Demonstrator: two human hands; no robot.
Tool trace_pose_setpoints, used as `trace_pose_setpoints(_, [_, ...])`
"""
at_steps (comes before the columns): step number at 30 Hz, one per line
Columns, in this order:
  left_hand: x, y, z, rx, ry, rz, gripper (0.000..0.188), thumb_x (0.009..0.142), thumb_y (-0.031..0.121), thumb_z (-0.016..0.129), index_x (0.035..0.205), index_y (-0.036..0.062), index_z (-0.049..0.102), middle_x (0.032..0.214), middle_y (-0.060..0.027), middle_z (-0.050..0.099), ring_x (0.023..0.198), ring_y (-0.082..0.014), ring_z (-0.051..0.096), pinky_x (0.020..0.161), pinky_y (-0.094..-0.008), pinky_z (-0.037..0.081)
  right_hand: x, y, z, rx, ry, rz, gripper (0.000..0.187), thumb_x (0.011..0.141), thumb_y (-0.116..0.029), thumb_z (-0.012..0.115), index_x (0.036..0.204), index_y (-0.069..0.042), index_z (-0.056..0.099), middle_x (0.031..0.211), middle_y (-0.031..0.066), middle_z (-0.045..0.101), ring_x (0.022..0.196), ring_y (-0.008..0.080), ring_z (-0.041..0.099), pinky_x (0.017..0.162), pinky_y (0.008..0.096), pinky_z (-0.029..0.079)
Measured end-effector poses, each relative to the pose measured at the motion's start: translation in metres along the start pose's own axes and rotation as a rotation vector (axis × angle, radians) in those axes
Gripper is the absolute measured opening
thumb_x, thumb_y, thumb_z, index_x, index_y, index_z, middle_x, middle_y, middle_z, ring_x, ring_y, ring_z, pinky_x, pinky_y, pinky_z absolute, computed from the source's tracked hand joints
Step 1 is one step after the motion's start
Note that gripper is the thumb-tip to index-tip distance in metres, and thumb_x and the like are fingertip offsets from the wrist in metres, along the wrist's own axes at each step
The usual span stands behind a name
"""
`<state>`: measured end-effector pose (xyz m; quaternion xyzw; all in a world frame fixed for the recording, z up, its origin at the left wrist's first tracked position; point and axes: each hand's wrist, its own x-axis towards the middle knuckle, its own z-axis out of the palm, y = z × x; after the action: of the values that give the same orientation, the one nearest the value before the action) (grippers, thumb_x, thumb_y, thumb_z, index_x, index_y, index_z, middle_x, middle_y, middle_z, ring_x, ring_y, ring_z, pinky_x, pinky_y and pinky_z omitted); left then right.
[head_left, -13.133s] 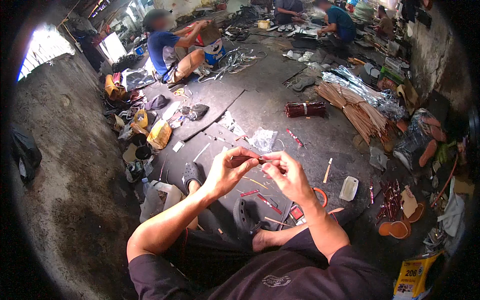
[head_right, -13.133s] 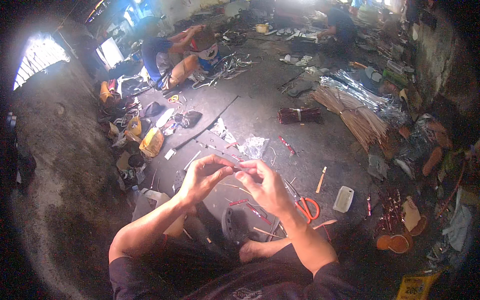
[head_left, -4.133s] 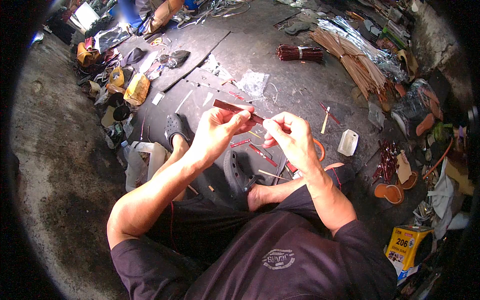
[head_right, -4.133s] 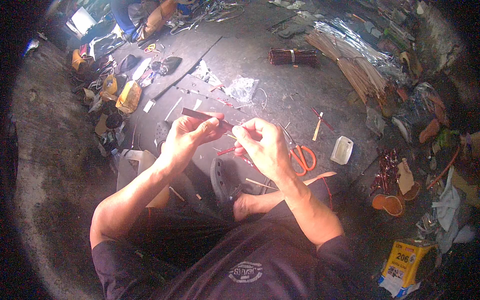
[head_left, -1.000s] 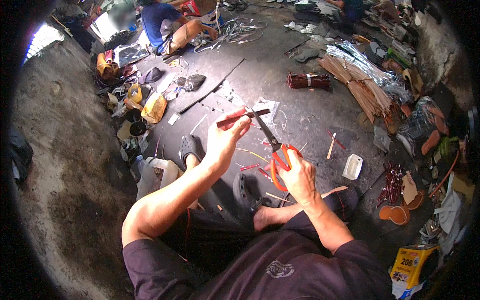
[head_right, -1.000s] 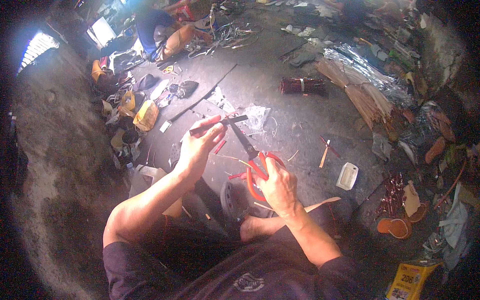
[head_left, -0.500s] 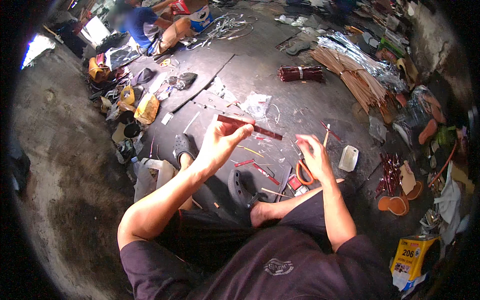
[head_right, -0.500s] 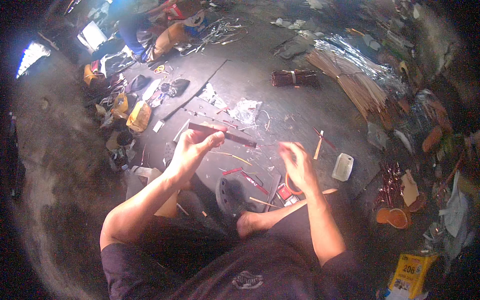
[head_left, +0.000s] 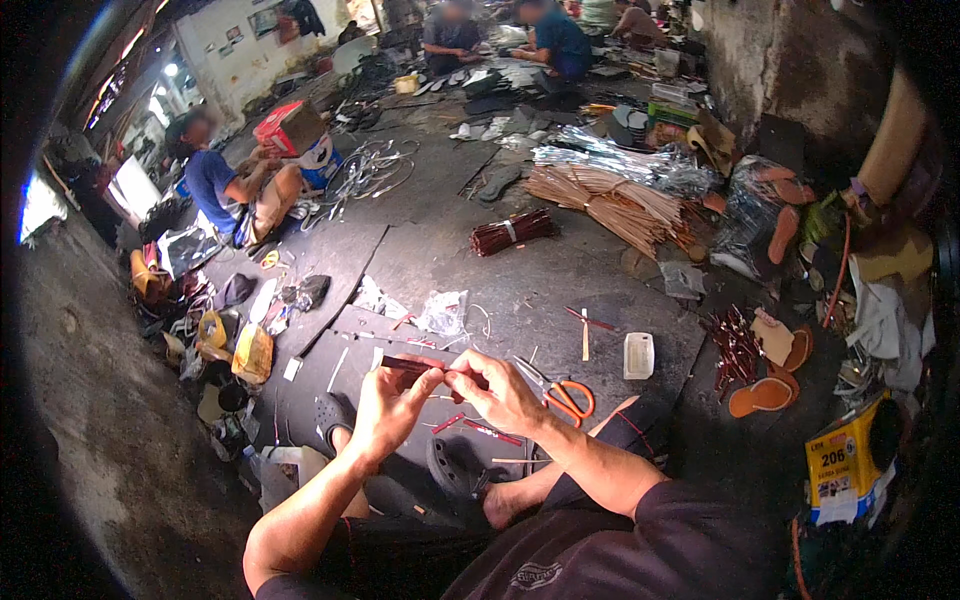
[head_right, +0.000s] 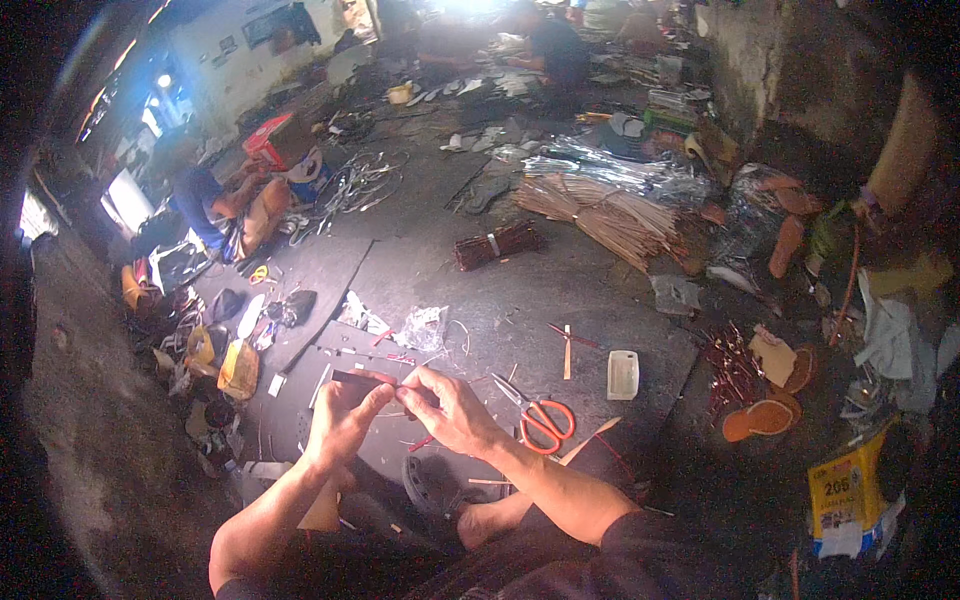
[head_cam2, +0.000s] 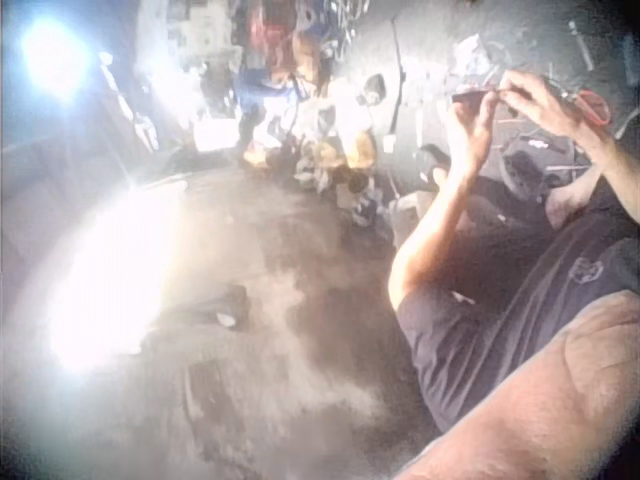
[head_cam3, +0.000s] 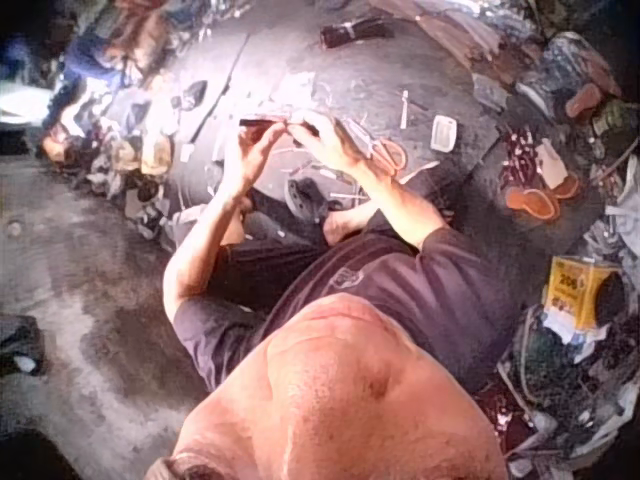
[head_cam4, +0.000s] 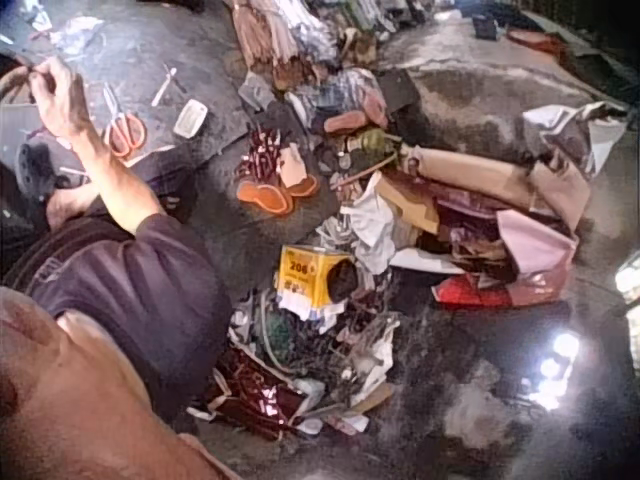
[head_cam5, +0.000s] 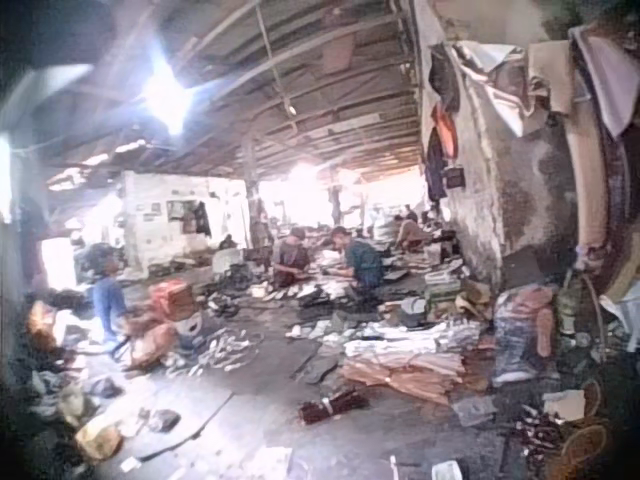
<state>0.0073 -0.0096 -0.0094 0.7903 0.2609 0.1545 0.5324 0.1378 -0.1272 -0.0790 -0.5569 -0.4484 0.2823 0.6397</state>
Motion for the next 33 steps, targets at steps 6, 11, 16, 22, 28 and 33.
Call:
trace_pose_setpoints(6, [-0.002,-0.014,-0.009,-0.196,-0.108,-0.044,0.023,0.092,0.016,0.067,0.108,-0.0009,0.065,0.101,-0.0102,0.069,0.095,-0.0156,0.065,0.086,-0.0307,0.051,-0.008,-0.001,0.005,-0.324,0.149,-0.313,0.011,0.092,-0.014,0.065,0.096,-0.003,0.063,0.080,0.0099,0.064,0.067,0.0259,0.065,0.060,0.0386,0.050])
trace_pose_setpoints(11, [0.004,-0.029,-0.010,-0.498,-0.055,-0.202,0.027,0.093,0.021,0.067,0.112,0.0020,0.060,0.099,-0.0039,0.061,0.089,-0.0122,0.059,0.087,-0.0305,0.049,-0.006,0.007,-0.005,-0.643,0.221,-0.514,0.032,0.082,-0.011,0.074,0.114,-0.010,0.066,0.090,0.0076,0.063,0.078,0.0276,0.065,0.064,0.0381,0.053])
trace_pose_setpoints(16, [0.003,-0.026,-0.018,-0.320,0.028,-0.087,0.027,0.092,0.016,0.068,0.114,0.0003,0.063,0.095,-0.0045,0.067,0.086,-0.0124,0.064,0.086,-0.0276,0.052,-0.017,0.001,-0.025,0.078,0.109,-0.007,0.021,0.095,-0.015,0.064,0.112,-0.001,0.065,0.090,0.0072,0.069,0.083,0.0138,0.065,0.077,0.0302,0.053])
trace_pose_setpoints(22, [0.002,-0.025,-0.021,-0.592,-0.049,-0.204,0.027,0.098,0.021,0.061,0.119,0.0029,0.060,0.102,-0.0046,0.062,0.093,-0.0126,0.060,0.089,-0.0309,0.051,-0.018,0.002,-0.051,0.350,0.053,0.173,0.020,0.097,-0.016,0.061,0.106,0.001,0.066,0.090,0.0053,0.067,0.083,0.0110,0.064,0.078,0.0274,0.054])
trace_pose_setpoints(28, [0.008,-0.059,-0.031,-0.741,-0.132,-0.238,0.022,0.098,0.016,0.059,0.116,0.0026,0.063,0.104,-0.0036,0.065,0.092,-0.0121,0.062,0.086,-0.0274,0.051,-0.011,0.022,-0.050,0.919,-0.062,0.289,0.020,0.097,-0.011,0.059,0.114,0.000,0.063,0.091,0.0067,0.066,0.084,0.0157,0.066,0.081,0.0328,0.055])
trace_pose_setpoints(33, [0.007,-0.052,-0.009,-0.844,-0.201,-0.395,0.025,0.097,0.012,0.059,0.119,-0.0003,0.060,0.106,-0.0062,0.063,0.097,-0.0151,0.060,0.089,-0.0284,0.051,-0.021,0.049,-0.023,1.206,-0.041,0.379,0.019,0.097,-0.010,0.058,0.113,-0.001,0.064,0.102,0.0084,0.068,0.090,0.0186,0.067,0.085,0.0367,0.056])
